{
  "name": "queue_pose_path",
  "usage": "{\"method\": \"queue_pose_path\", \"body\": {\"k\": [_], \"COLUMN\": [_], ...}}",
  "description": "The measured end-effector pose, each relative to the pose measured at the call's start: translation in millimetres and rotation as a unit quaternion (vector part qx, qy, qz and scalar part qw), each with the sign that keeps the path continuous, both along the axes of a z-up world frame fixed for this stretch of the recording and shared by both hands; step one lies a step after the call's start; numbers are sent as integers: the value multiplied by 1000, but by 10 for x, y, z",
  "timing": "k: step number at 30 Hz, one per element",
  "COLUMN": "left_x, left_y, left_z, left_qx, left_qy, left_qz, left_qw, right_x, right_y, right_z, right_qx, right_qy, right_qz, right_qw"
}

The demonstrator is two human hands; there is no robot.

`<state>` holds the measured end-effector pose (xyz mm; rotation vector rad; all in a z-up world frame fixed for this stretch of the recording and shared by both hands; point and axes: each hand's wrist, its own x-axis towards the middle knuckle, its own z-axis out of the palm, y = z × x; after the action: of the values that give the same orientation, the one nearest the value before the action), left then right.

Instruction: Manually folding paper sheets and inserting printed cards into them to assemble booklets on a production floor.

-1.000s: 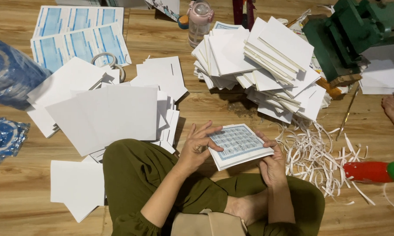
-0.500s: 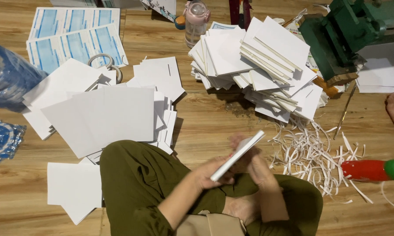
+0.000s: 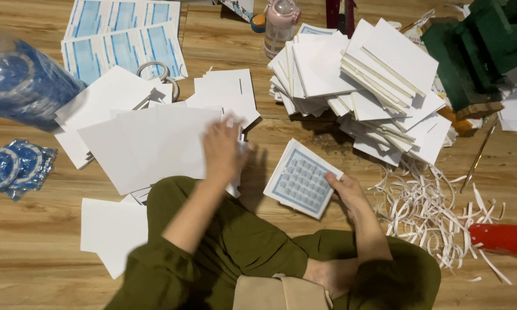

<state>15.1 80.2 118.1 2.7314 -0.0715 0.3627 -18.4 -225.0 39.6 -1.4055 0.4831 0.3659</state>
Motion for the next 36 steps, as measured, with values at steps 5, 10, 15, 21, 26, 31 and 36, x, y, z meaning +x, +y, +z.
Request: {"method": "queue_pose_path", "body": {"k": [5, 10, 15, 21, 26, 31, 36], "left_x": [264, 145, 55, -67, -89, -83, -70], "left_y": [838, 424, -252, -670, -697, -708, -720], "left_z": [115, 269, -520, -1445, -1407, -1574, -1266], "left_qx": [124, 26, -129, -174, -123, -108, -121], "left_qy": [10, -87, 62, 371, 414, 417, 431], "left_qz": [28, -7, -69, 24, 40, 38, 44], "left_qw": [992, 996, 987, 912, 901, 902, 893], "right_x": [52, -138, -73, -109, -340, -305, -285], "right_y": [-34, 746, 747, 576, 778, 790, 812], "right_z": [-378, 358, 282, 180, -254, -475, -514], "right_qx": [-497, -537, -591, -568, -516, -536, -546], "right_qy": [-49, -174, -162, -170, -376, -421, -439], "right_qz": [121, 303, 463, 460, 383, 364, 377], "right_qw": [858, 768, 641, 661, 668, 635, 606]}}
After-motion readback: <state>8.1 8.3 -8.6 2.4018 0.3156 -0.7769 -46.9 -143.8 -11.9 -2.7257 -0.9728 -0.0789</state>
